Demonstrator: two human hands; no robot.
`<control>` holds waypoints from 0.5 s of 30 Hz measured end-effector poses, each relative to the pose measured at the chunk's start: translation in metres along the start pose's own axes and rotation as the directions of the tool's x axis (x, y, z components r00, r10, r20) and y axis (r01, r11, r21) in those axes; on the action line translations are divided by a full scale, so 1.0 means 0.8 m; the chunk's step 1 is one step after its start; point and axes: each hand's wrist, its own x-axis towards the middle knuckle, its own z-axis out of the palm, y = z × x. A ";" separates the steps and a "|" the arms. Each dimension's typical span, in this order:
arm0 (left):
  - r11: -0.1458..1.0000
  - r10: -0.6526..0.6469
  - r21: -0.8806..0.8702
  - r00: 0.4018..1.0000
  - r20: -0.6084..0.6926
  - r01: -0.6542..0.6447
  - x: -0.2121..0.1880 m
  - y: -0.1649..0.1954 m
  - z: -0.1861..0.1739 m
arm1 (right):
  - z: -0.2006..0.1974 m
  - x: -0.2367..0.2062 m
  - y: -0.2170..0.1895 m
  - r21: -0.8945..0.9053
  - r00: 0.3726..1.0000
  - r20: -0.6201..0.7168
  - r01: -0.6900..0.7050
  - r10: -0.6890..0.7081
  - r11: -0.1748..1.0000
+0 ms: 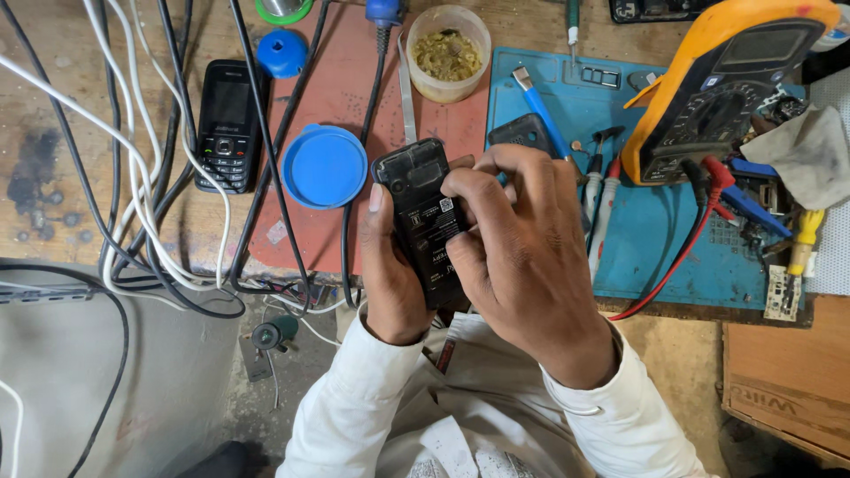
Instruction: The person removes the back cover of a mobile phone and uses a small screwdriver to unscrew and adjust internal components. The person then uses a soldering iron to work on the phone's circuit board.
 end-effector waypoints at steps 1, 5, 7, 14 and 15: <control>1.000 0.000 0.006 1.000 0.023 0.000 0.000 -0.001 -0.001 | -0.001 0.001 -0.001 -0.011 1.000 -0.004 0.007 -0.007 1.000; 0.998 -0.013 0.069 0.999 0.051 0.010 -0.003 -0.003 -0.009 | -0.004 0.002 -0.004 -0.015 1.000 0.000 0.030 -0.030 0.999; 0.998 -0.011 0.069 0.999 0.035 0.009 -0.003 -0.007 -0.011 | -0.006 0.004 -0.002 0.007 1.000 0.013 0.023 -0.023 1.000; 0.994 -0.038 0.100 0.999 -0.003 0.038 -0.008 -0.012 -0.008 | -0.015 0.015 0.003 0.110 0.995 0.076 0.058 -0.066 0.992; 0.996 -0.051 0.075 0.998 -0.020 0.052 -0.008 -0.011 -0.007 | -0.019 0.014 0.004 0.133 0.994 0.086 0.058 -0.070 0.989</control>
